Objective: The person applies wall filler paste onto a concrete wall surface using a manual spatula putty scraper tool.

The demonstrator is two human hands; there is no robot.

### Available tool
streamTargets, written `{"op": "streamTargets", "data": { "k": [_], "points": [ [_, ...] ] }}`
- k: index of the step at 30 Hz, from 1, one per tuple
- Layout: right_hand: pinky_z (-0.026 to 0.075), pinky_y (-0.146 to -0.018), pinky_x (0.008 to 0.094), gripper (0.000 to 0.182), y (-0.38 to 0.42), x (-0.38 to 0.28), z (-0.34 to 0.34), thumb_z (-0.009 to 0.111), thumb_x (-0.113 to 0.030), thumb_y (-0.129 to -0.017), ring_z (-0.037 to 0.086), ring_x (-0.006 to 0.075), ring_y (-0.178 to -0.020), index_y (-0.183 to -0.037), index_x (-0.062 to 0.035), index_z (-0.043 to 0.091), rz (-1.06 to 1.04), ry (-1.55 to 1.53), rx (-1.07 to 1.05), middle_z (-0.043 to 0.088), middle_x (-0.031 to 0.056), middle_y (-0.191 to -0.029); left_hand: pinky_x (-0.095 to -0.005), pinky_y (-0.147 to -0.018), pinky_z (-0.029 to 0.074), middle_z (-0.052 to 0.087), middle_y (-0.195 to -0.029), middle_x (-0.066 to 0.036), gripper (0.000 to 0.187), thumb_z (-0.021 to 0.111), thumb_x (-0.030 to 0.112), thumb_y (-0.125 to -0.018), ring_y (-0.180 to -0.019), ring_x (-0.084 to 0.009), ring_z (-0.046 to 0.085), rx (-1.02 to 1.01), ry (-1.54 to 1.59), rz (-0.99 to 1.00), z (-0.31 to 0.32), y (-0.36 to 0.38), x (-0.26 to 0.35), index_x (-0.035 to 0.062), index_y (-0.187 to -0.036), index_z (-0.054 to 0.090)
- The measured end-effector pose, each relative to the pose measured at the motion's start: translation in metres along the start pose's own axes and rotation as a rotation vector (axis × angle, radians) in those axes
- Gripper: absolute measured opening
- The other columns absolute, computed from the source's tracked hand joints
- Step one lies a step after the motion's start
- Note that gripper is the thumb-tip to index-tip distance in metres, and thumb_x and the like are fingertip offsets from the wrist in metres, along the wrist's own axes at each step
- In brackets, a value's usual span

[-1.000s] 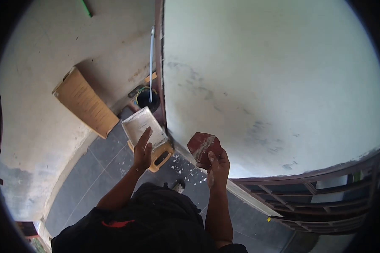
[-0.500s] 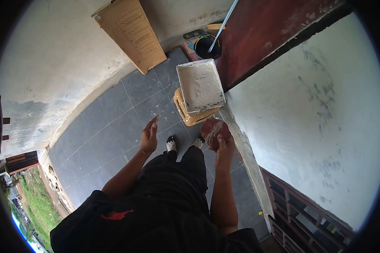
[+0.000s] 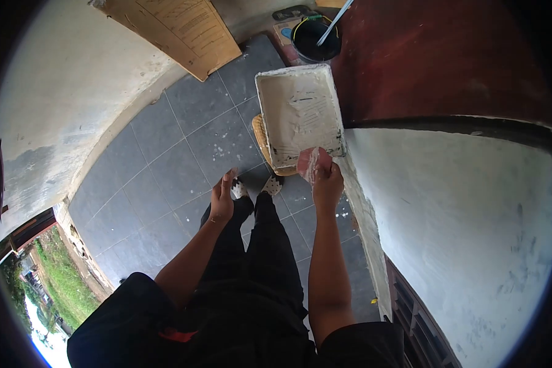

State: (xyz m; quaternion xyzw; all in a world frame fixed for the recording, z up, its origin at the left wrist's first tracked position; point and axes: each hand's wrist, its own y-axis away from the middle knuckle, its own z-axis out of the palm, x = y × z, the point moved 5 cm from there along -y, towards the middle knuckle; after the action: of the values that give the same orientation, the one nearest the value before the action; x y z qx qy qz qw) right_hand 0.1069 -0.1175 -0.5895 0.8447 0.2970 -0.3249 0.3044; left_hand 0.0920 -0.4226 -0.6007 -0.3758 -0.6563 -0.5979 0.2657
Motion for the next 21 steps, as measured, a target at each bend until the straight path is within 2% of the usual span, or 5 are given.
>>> {"op": "streamTargets", "data": {
  "k": [1,4,8,11,21],
  "points": [
    [0.053,-0.071,0.0412,0.02,-0.015,-0.001,0.005,0.067,-0.015,-0.092,0.07,0.0342,-0.08,-0.102,0.0019,0.063,-0.153,0.161,0.088,0.071,0.0189,-0.092,-0.0383,-0.115,0.033,0.057,-0.139,-0.025,0.067,0.038,0.048,-0.107,-0.137,-0.032,0.049,-0.008,-0.014,0.038,0.008,-0.014,-0.009,-0.0091,-0.138,0.053],
    [0.052,-0.082,0.0445,0.021,-0.049,0.009,0.018,0.063,-0.017,-0.094,0.068,0.042,-0.093,-0.106,0.0002,0.064,-0.071,0.252,0.113,0.071,0.0217,-0.1,-0.0372,-0.117,0.03,0.056,-0.141,-0.024,0.068,0.036,0.049,-0.108,-0.139,-0.0303,0.046,-0.048,-0.044,-0.001,0.029,-0.048,-0.03,-0.0103,-0.138,0.052],
    [0.053,-0.081,0.0457,0.023,-0.103,0.043,0.021,0.062,-0.017,-0.095,0.069,0.0411,-0.095,-0.11,-0.0002,0.062,-0.044,0.325,0.181,0.072,0.0217,-0.1,-0.0379,-0.12,0.026,0.05,-0.147,-0.024,0.072,0.035,0.051,-0.108,-0.143,-0.0313,0.042,-0.122,0.142,-0.055,0.053,-0.093,-0.067,-0.012,-0.142,0.045],
    [0.052,-0.084,0.0463,0.025,-0.132,0.059,0.02,0.061,-0.019,-0.096,0.068,0.0414,-0.098,-0.112,-0.0008,0.061,-0.03,0.356,0.184,0.071,0.0218,-0.103,-0.0411,-0.123,0.023,0.046,-0.15,-0.023,0.091,0.029,0.069,-0.101,-0.145,-0.0306,0.038,-0.163,0.243,-0.173,0.07,-0.117,-0.07,-0.0084,-0.148,0.039],
    [0.051,-0.083,0.0466,0.022,-0.138,0.094,0.033,0.064,-0.019,-0.093,0.068,0.0418,-0.094,-0.105,-0.0001,0.063,-0.039,0.405,0.051,0.071,0.0213,-0.1,-0.0433,-0.122,0.027,0.044,-0.149,-0.028,0.103,0.022,0.076,-0.097,-0.142,-0.034,0.042,-0.272,0.431,-0.369,0.086,-0.141,-0.073,-0.0131,-0.148,0.033]
  ]
}}
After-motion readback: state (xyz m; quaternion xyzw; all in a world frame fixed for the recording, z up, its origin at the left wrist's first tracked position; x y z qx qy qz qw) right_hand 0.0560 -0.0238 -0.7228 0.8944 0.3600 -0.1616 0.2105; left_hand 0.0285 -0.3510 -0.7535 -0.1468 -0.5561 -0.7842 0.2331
